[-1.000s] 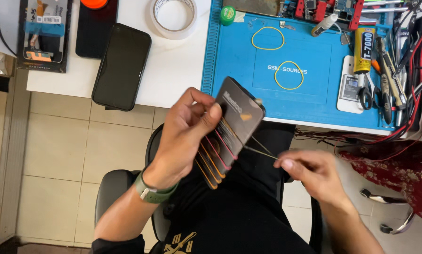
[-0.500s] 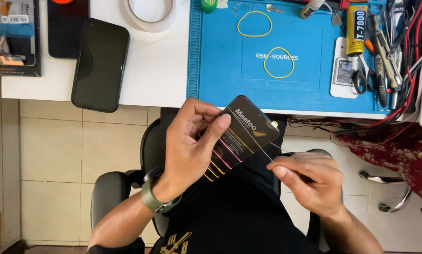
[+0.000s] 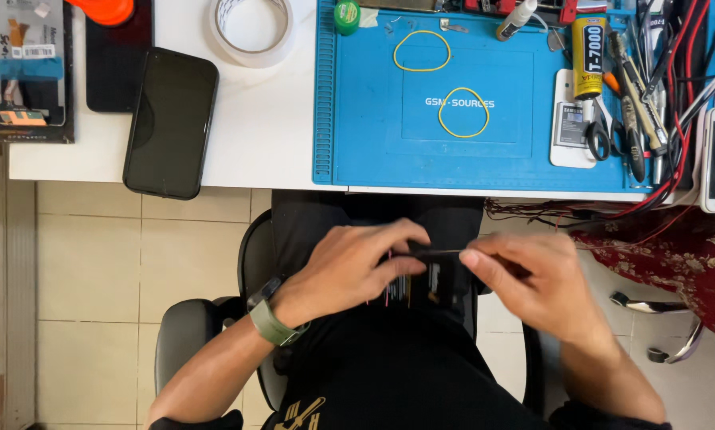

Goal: The person places a battery into a disassembled smartphone and secures it with tape. They then wrap multiple rubber bands around the phone to hold the casing together. Finally, they pick up a packaged replacement part.

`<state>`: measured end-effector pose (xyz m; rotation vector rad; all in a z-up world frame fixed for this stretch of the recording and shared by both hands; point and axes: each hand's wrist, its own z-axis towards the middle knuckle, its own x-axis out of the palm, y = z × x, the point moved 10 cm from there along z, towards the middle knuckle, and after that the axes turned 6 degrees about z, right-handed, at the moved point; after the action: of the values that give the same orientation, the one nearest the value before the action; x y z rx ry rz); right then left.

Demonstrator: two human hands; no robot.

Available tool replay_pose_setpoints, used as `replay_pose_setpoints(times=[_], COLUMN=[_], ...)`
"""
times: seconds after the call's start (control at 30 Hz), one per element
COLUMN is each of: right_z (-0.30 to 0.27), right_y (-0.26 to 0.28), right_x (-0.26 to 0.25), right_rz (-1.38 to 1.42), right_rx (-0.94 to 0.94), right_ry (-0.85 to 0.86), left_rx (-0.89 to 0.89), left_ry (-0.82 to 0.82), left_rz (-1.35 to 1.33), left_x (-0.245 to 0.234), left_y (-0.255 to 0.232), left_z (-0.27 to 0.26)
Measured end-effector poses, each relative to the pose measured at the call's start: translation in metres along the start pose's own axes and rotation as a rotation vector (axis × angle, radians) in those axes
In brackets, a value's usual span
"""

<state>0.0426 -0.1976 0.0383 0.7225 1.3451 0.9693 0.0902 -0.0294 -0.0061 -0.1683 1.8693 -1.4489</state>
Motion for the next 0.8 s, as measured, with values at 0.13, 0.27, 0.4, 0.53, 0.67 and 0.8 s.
replay_pose_setpoints(times=[0.13, 0.27, 0.4, 0.53, 0.67, 0.8], right_z=[0.038, 0.084, 0.126, 0.156, 0.174, 0.172], right_y=[-0.034, -0.031, -0.019, -0.029, -0.081, -0.077], right_x=[0.016, 0.013, 0.009, 0.018, 0.024, 0.012], right_rz=[0.174, 0.224, 0.010, -0.190, -0.432, -0.441], right_rx=[0.125, 0.035, -0.284, -0.400, -0.199, -0.253], right_ry=[0.166, 0.115, 0.021, 0.088, 0.258, 0.250], left_rx=[-0.014, -0.174, -0.262, -0.333, -0.338, -0.302], left_ry=[0.181, -0.161, -0.244, -0.109, -0.472, -0.688], left_rz=[-0.284, -0.878, -0.897, -0.920, -0.806, -0.897], left_x=[0.032, 0.025, 0.010, 0.019, -0.020, -0.045], left_y=[0.015, 0.087, 0.091, 0.099, 0.107, 0.105], left_z=[-0.003, -0.002, -0.007, -0.017, -0.032, -0.042])
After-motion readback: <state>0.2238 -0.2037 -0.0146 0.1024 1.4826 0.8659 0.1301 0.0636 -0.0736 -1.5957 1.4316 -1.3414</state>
